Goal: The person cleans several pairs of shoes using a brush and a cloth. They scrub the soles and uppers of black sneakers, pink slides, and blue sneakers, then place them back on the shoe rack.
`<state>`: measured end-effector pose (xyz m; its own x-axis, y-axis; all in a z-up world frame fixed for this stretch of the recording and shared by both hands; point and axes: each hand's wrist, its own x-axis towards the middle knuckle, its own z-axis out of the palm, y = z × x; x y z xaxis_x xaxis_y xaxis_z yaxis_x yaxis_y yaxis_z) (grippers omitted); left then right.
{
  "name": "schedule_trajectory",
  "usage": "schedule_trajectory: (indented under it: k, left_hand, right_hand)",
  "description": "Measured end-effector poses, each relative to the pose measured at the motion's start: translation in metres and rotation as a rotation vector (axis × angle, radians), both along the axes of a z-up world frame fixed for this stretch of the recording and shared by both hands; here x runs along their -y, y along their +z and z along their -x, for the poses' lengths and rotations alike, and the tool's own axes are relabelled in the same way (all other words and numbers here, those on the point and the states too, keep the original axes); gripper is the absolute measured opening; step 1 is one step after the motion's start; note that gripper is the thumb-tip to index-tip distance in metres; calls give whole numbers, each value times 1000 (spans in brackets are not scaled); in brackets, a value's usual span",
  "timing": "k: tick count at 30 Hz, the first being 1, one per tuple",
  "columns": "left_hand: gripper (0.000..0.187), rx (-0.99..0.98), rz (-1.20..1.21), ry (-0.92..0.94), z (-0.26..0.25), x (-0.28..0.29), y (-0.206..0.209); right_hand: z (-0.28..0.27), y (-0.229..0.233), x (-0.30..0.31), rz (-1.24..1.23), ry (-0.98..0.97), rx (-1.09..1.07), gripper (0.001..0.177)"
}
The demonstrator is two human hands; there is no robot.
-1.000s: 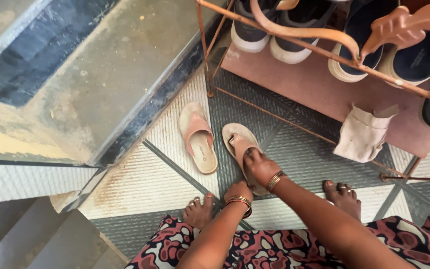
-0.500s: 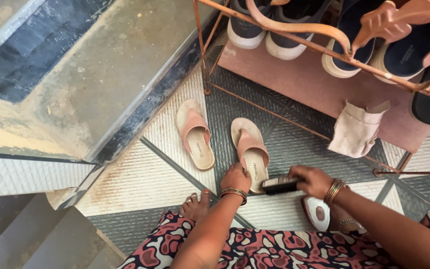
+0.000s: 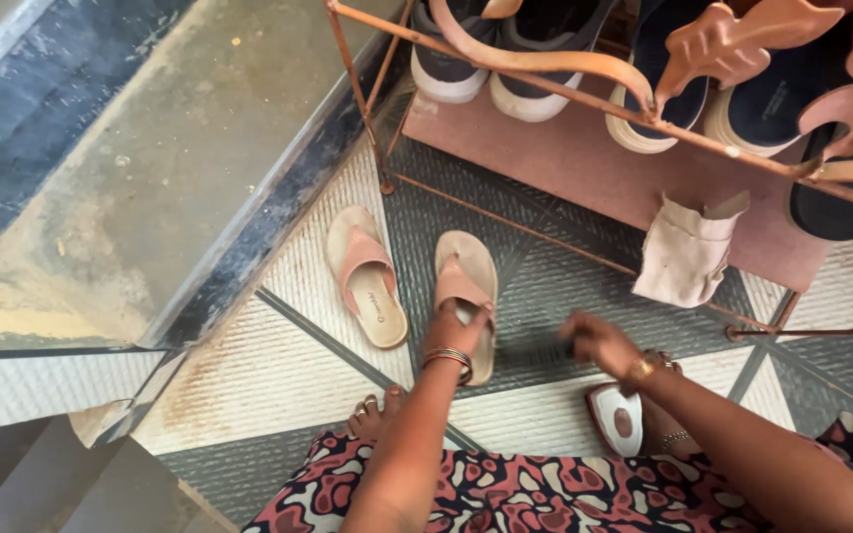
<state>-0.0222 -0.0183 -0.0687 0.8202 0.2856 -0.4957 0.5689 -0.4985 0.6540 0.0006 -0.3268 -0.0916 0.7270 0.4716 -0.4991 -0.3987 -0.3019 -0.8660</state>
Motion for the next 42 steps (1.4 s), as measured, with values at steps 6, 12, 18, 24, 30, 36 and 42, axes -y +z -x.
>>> schedule_trajectory:
  k: [6, 12, 18, 24, 30, 36, 42]
  left_hand:
    - [85, -97, 82, 127, -12, -25, 3]
    - [60, -106, 294, 336, -9, -34, -20]
    - [52, -141, 333, 328, -5, -46, -24]
    - [52, -143, 222, 215, -10, -44, -24]
    - [46, -89, 294, 312, -7, -44, -49]
    - [25, 312, -42, 200, 1, -10, -67]
    - [24, 311, -75, -178, 31, -3, -33]
  right_hand:
    - [-53, -8, -104, 248, -440, 43, 42]
    - [53, -10, -130, 406, -91, 196, 49]
    - [85, 13, -144, 550, -79, 6, 51]
    - [-24, 21, -169, 457, -176, 159, 57]
    - [116, 15, -124, 480, 227, -21, 56]
    - [57, -8, -79, 424, -197, -78, 71]
    - [3, 33, -35, 575, -183, 227, 68]
